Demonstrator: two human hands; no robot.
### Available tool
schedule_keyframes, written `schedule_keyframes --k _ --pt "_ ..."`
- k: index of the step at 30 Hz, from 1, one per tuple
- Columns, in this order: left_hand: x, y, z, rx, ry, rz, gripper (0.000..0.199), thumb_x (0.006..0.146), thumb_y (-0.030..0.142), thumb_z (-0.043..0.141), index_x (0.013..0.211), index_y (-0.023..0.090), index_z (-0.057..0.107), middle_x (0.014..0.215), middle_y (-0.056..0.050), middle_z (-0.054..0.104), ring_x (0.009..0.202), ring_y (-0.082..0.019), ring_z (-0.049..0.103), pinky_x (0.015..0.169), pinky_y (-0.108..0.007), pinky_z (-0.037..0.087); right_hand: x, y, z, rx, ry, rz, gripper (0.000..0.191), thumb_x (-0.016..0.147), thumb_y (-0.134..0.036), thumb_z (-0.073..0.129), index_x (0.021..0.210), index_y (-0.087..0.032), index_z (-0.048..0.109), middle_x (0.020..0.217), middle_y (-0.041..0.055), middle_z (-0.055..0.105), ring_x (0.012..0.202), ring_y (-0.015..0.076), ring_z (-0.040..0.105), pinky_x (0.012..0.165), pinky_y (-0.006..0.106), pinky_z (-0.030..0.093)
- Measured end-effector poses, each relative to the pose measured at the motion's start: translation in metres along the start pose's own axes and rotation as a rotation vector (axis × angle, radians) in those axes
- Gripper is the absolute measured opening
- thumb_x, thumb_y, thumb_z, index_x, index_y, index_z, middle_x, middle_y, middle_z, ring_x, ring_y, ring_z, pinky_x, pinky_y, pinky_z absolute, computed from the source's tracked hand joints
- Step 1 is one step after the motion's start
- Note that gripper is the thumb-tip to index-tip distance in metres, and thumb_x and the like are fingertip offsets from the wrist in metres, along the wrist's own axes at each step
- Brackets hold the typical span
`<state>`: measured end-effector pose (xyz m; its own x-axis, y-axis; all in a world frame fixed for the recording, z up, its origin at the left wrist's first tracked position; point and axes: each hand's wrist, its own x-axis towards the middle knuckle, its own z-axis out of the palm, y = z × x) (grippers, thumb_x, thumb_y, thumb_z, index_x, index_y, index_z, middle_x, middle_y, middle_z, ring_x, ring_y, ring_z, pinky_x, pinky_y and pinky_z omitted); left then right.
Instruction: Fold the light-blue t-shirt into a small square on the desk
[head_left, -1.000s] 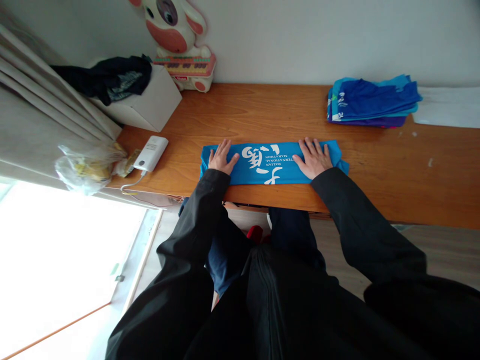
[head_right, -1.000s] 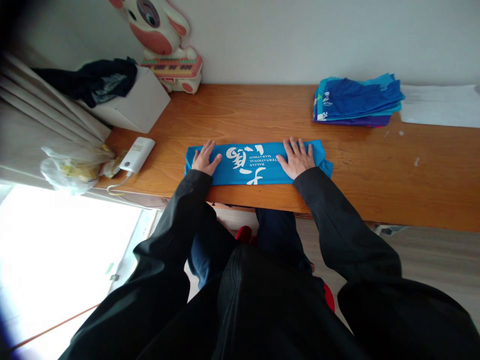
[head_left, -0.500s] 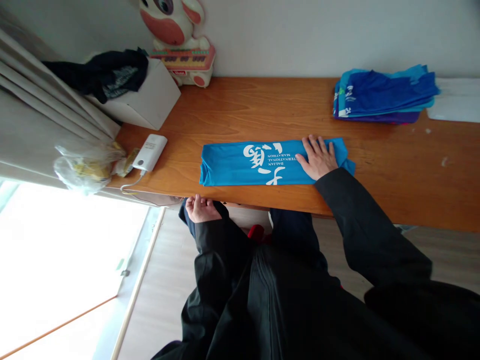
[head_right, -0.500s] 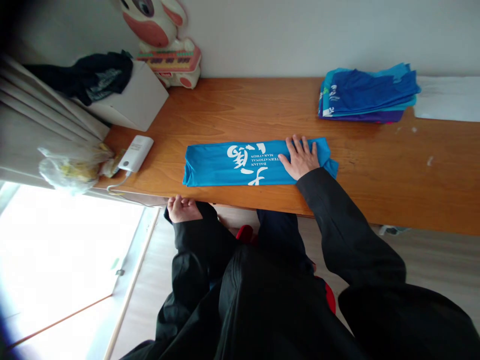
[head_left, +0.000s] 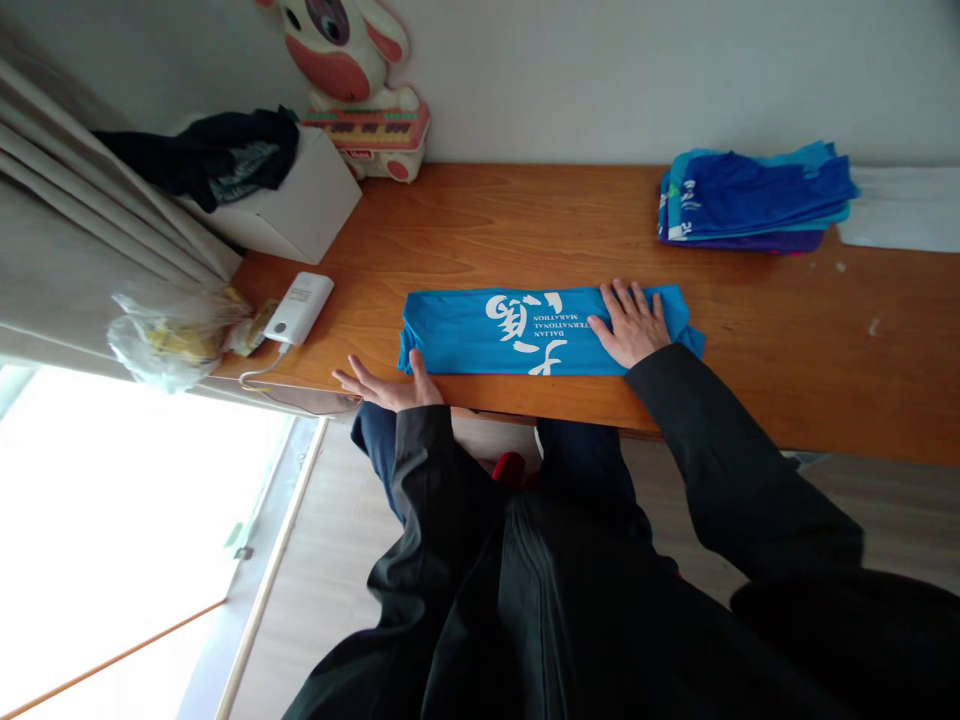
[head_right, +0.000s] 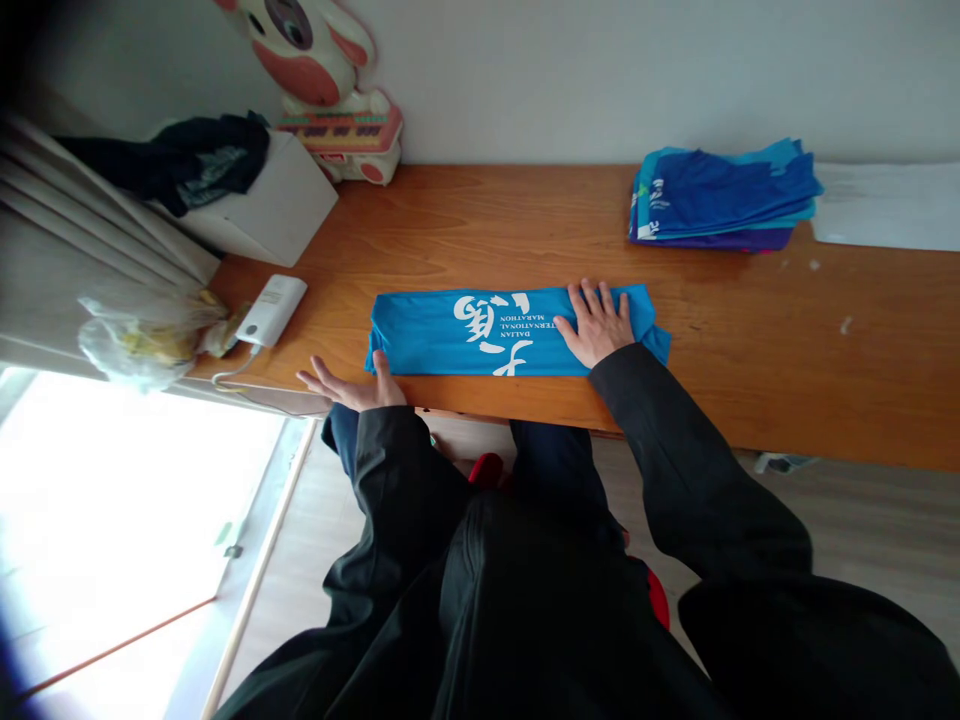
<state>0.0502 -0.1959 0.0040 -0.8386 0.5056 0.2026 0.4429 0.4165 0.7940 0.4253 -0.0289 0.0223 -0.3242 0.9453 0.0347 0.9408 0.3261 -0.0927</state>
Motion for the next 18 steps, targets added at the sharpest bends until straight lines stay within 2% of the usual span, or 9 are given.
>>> schedule_keyframes --k 2,4,7,11,14,18 --pt "-0.001 0.006 -0.011 0.097 -0.153 0.002 0.11 0.103 0.063 0.071 0.181 0.011 0.015 0.191 -0.022 -0.022 0.177 -0.045 -0.024 0.146 -0.065 -0.003 -0.003 -0.001 -0.001 0.005 -0.003 -0.002 0.083 0.116 -0.061 0.029 0.187 -0.018 0.026 0.191 0.0133 0.026 0.176 0.0449 0.022 0.139 0.076 0.018" --pt "-0.003 0.01 -0.02 0.158 -0.221 0.0 0.105 0.105 0.062 0.069 0.183 0.013 0.017 0.192 -0.018 -0.022 0.176 -0.048 -0.024 0.145 -0.07 0.0 -0.005 -0.002 -0.001 0.022 0.004 0.0 0.083 0.116 -0.06 0.03 0.188 -0.018 0.025 0.19 0.0139 0.027 0.175 0.0461 0.023 0.138 0.078 0.018" --pt "-0.005 0.011 -0.027 0.19 -0.248 0.016 0.1 0.106 0.058 0.069 0.183 0.018 0.02 0.193 -0.013 -0.02 0.176 -0.049 -0.022 0.144 -0.074 0.006 -0.008 -0.002 -0.001 0.041 0.021 0.008 0.083 0.116 -0.06 0.031 0.187 -0.018 0.026 0.19 0.0146 0.028 0.175 0.0464 0.024 0.138 0.078 0.018" --pt "-0.003 0.007 -0.031 0.157 -0.283 0.033 0.1 0.104 0.051 0.072 0.182 0.013 0.023 0.193 -0.017 -0.02 0.175 -0.051 -0.024 0.143 -0.076 0.004 -0.012 -0.003 0.0 0.032 0.016 0.013 0.084 0.116 -0.061 0.03 0.187 -0.017 0.027 0.19 0.0145 0.028 0.175 0.0459 0.024 0.138 0.078 0.018" --pt "-0.005 0.003 -0.032 0.14 -0.269 0.022 0.1 0.102 0.048 0.074 0.181 0.011 0.025 0.192 -0.019 -0.02 0.176 -0.049 -0.023 0.144 -0.072 0.001 -0.016 -0.003 -0.001 0.009 0.006 0.01 0.084 0.116 -0.062 0.028 0.187 -0.017 0.028 0.191 0.0141 0.026 0.175 0.0449 0.023 0.139 0.076 0.019" --pt "-0.015 -0.003 -0.035 0.141 -0.224 0.019 0.093 0.103 0.046 0.071 0.18 0.014 0.03 0.194 -0.014 -0.019 0.177 -0.043 -0.025 0.146 -0.065 0.001 -0.02 -0.003 -0.001 -0.004 -0.004 0.005 0.084 0.116 -0.062 0.028 0.185 -0.015 0.031 0.191 0.0142 0.025 0.175 0.0443 0.023 0.14 0.075 0.019"
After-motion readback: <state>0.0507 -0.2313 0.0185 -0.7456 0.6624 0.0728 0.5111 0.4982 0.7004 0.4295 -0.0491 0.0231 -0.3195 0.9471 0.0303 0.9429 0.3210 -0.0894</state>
